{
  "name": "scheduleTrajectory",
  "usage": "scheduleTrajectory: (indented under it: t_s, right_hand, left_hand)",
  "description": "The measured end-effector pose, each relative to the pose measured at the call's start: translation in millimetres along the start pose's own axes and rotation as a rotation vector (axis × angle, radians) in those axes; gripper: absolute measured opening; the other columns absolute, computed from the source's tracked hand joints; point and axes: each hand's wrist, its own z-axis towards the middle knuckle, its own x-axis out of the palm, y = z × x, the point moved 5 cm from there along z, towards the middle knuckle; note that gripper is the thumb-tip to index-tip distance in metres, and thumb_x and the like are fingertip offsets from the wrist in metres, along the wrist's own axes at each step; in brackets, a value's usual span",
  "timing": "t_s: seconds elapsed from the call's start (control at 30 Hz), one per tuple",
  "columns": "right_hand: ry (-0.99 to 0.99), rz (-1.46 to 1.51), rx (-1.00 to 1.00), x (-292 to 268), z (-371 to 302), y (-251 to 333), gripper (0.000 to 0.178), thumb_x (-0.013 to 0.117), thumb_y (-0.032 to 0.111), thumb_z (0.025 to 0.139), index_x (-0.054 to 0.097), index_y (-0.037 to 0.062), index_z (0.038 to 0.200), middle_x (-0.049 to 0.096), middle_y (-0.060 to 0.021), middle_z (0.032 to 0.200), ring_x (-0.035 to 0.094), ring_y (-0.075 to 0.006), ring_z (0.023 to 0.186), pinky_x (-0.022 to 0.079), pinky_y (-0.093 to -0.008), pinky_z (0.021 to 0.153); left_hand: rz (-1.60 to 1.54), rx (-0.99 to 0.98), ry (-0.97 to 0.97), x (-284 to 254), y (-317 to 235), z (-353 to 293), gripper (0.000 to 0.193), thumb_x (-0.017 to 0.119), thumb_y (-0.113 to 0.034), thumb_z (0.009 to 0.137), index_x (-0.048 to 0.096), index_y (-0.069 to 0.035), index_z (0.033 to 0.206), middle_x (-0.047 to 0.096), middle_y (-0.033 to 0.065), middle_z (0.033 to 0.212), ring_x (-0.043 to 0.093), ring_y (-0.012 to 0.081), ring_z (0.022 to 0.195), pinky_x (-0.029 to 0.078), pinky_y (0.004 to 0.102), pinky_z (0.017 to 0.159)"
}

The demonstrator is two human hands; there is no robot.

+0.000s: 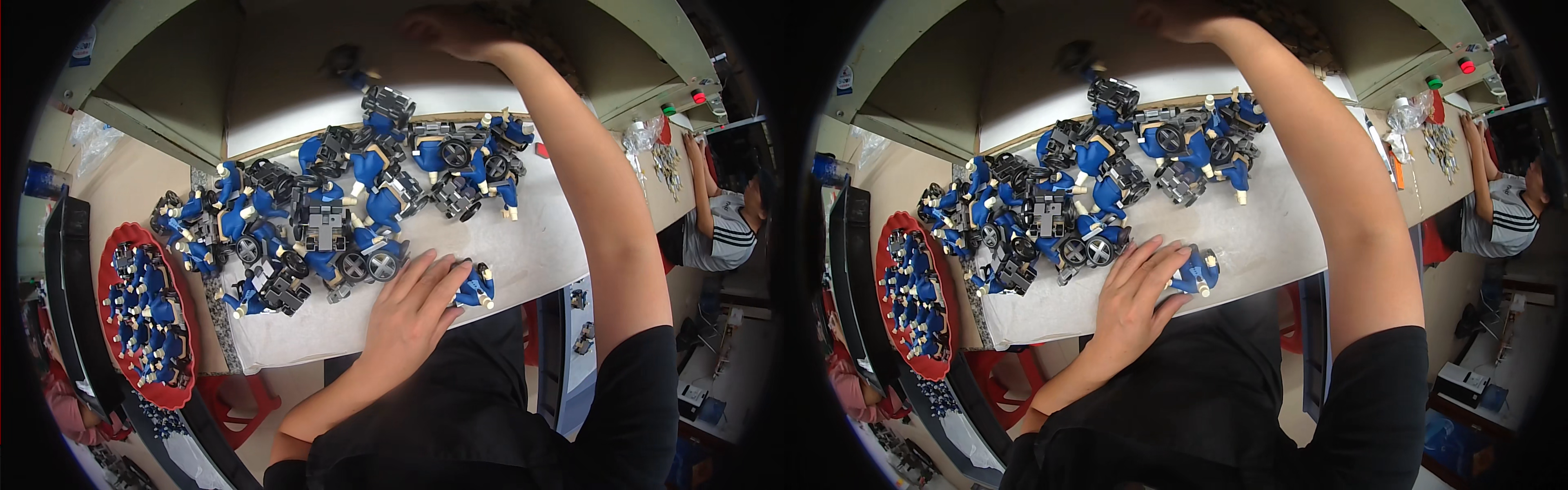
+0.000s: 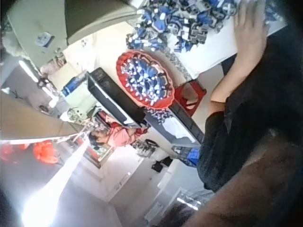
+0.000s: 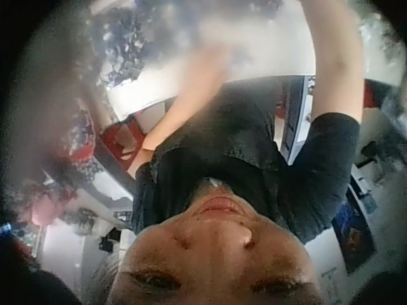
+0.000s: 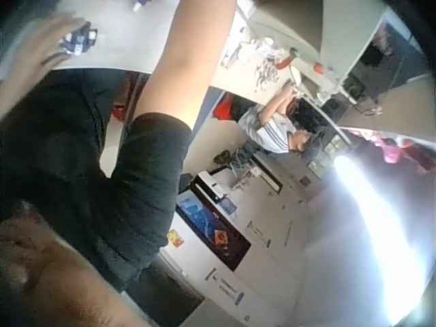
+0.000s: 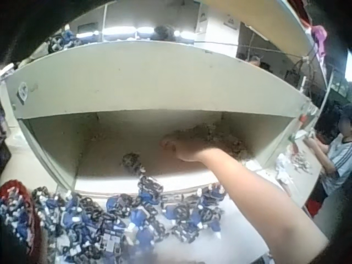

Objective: The person assembles miniature figures in wheelchairs by applying glue with a squeeze bottle and attaching pieces by hand. The person then empties a tray of figure components onto the workbench and assembles them.

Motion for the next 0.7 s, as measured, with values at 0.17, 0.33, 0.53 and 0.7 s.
scheduleTrajectory:
  t_s: [0.17, 0.33, 0.53, 0.7]
  right_hand:
    - [0.184, -0.177, 0.144, -25, -16, -3, 0.046, 0.049, 0.009, 0.075, 0.050, 0.0162, 0.120, 0.055, -0.0152, 0.110, 0.051, -0.0263, 0.102, 0.041, -0.0379, 0.084]
    - [0.066, 0.015, 0.302, -25, -25, -30, 0.041, 0.057, 0.012, 0.068, 0.056, 0.0071, 0.109, 0.061, -0.0138, 0.088, 0.057, -0.0229, 0.066, 0.045, -0.0327, 0.058]
    - [-0.584, 0.539, -0.268, -33, -176, -14, 0.014, 0.053, -0.001, 0.075, 0.056, -0.0012, 0.089, 0.061, -0.0108, 0.087, 0.058, -0.0196, 0.075, 0.045, -0.0282, 0.065]
    - [-0.552, 0.490, -0.204, 16, -294, 24, 0.021, 0.057, -0.012, 0.065, 0.063, -0.0026, 0.083, 0.063, -0.0120, 0.084, 0.060, -0.0230, 0.079, 0.046, -0.0258, 0.072]
  left_hand:
    - [-0.008, 0.019, -0.032, 2, 0, -2, 0.058, 0.072, -0.011, 0.063, 0.048, -0.006, 0.116, 0.055, 0.0089, 0.112, 0.049, 0.0300, 0.109, 0.036, 0.0447, 0.093]
    - [-0.001, 0.048, -0.091, 1, -7, 3, 0.057, 0.068, -0.007, 0.064, 0.048, -0.009, 0.117, 0.056, 0.0097, 0.110, 0.049, 0.0313, 0.107, 0.037, 0.0424, 0.092]
    - [0.021, 0.049, -0.104, 1, 0, 1, 0.053, 0.067, -0.008, 0.065, 0.050, -0.013, 0.115, 0.057, 0.0083, 0.108, 0.049, 0.0303, 0.107, 0.036, 0.0427, 0.093]
    - [0.037, 0.094, -0.120, 6, 1, 0, 0.054, 0.068, -0.008, 0.065, 0.050, -0.014, 0.115, 0.057, 0.0058, 0.107, 0.051, 0.0307, 0.104, 0.037, 0.0424, 0.093]
